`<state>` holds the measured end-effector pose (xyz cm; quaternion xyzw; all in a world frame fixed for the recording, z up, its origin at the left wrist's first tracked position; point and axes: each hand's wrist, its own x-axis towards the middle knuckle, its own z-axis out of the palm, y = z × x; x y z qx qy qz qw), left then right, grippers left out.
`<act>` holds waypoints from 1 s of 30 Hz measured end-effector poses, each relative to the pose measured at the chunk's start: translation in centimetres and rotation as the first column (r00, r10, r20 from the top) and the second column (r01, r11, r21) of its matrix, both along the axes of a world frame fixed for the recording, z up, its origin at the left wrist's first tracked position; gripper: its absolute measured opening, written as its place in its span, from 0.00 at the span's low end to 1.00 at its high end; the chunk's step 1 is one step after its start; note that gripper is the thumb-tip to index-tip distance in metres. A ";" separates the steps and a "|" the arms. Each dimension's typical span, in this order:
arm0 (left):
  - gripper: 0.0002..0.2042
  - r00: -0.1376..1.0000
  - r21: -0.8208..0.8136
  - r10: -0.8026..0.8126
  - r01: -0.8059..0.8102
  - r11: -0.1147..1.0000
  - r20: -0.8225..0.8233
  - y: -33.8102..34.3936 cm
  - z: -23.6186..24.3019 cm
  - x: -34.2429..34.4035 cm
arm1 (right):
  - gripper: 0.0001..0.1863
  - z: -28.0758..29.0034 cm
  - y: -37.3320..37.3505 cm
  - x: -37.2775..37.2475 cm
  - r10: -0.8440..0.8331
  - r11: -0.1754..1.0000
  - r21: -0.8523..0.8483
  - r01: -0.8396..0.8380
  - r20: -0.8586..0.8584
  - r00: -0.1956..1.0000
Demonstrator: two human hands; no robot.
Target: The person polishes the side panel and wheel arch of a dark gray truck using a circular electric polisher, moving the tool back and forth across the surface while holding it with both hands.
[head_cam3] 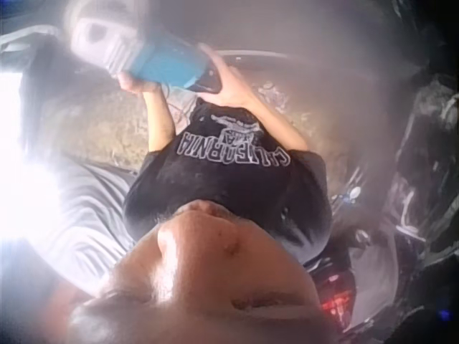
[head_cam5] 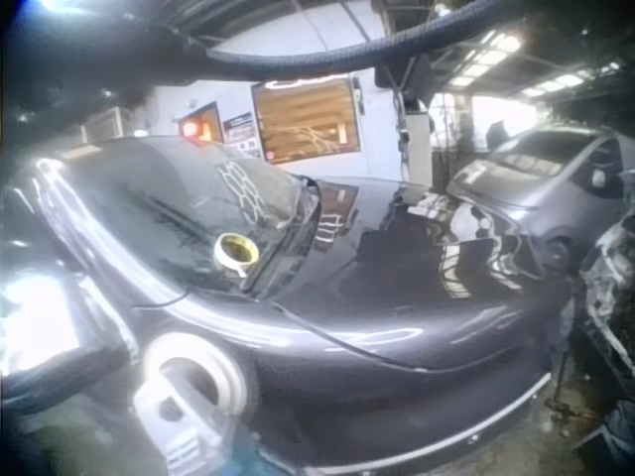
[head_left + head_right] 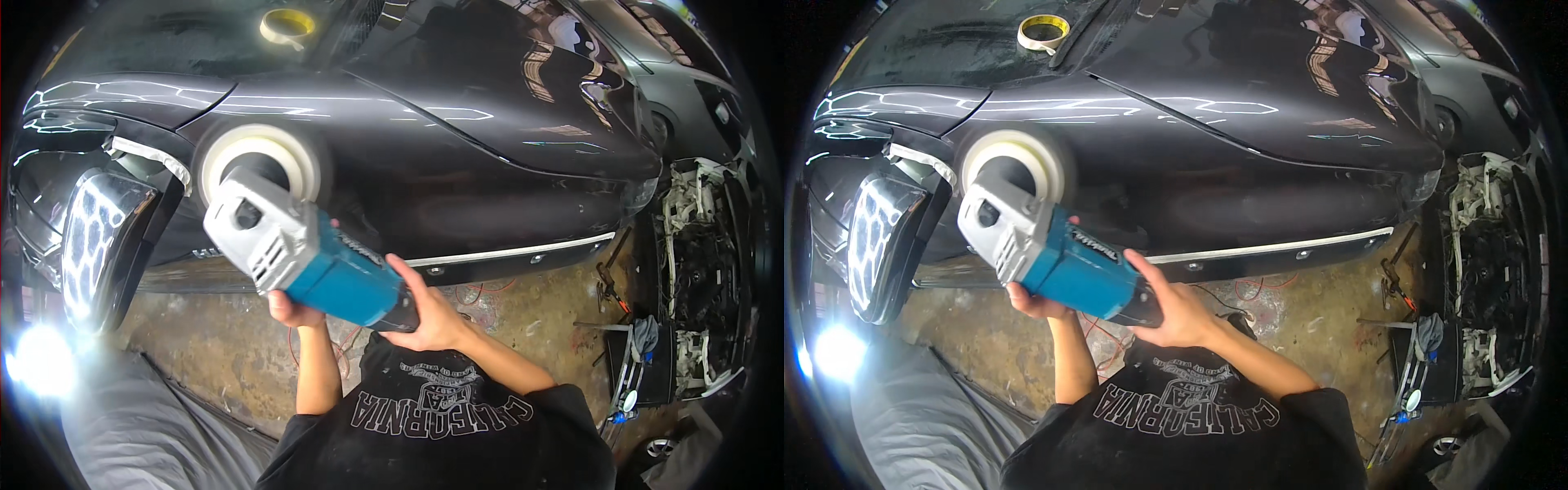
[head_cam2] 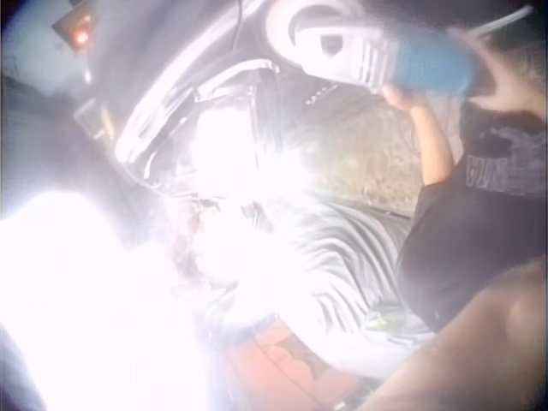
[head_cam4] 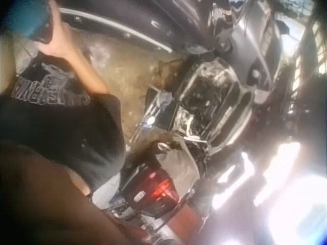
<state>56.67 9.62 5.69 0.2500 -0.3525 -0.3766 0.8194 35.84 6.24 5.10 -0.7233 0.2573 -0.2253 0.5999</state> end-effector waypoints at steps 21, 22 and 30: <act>0.44 0.968 0.279 -0.252 0.245 0.929 -0.013 4.0 -14.5 -17.8 | 0.59 -5.8 7.3 -20.0 -0.305 0.947 0.055 0.317 -0.152 0.940; 0.42 0.985 0.342 -0.158 0.125 0.931 0.071 3.9 -13.5 -19.6 | 0.59 -6.8 8.1 -21.2 -0.356 0.928 0.083 0.363 -0.091 0.930; 0.36 0.588 0.524 -0.490 0.129 0.842 0.643 -2.2 -4.2 -32.2 | 0.54 -15.5 14.0 -26.8 -0.701 0.664 0.442 0.603 0.088 0.708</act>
